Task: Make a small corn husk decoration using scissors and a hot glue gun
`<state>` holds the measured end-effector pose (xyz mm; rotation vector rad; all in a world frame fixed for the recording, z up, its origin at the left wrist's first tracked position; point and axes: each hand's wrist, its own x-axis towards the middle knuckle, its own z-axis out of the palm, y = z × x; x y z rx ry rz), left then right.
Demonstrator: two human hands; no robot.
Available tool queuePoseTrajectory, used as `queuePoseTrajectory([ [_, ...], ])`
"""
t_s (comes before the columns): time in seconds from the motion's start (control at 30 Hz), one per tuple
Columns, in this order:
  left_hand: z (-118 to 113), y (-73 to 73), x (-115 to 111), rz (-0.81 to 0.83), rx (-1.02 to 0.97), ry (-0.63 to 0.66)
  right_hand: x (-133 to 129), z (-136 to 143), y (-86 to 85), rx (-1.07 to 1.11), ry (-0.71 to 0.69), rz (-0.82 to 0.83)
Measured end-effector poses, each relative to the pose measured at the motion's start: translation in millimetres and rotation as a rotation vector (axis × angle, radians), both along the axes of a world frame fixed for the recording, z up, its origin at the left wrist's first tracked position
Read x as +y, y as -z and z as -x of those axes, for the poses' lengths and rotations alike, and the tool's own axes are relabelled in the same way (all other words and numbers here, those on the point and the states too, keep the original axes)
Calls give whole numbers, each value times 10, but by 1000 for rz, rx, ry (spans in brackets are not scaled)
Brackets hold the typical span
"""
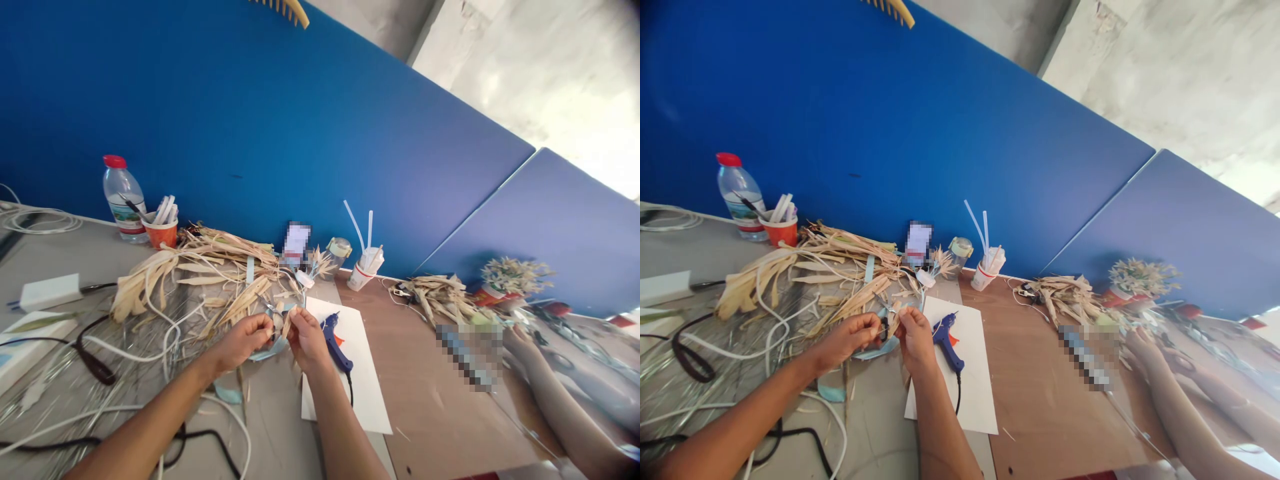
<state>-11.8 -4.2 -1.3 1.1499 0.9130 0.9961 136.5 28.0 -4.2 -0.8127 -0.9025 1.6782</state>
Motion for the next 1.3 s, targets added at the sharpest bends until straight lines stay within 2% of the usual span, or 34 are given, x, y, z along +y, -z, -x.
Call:
queuePoseTrajectory([
  [0.2, 133, -101, -11, 43, -303, 160, 123, -127, 13, 72, 204, 5],
  [0.3, 147, -101, 13, 30, -360, 92, 115, -141, -15, 52, 206, -19],
  [0.4, 120, -55, 46, -12, -326, -69, 65, -102, -33, 4, 131, -34],
  [0.5, 82, 1, 68, 22, -242, -142, 11, -38, -29, -65, 47, -35],
  [0.73, 9, 25, 56, 39, -88, -101, -75, 71, -29, -211, -35, -80],
  [0.87, 8, 37, 52, 48, -74, -65, -97, 78, -40, -194, -87, -73],
  [1.07, 2, 86, 76, 33, -64, -121, -88, 47, -44, -178, -69, -106],
  [1.3, -15, 52, 73, 51, -55, -154, -94, 63, -15, -265, -122, -128],
])
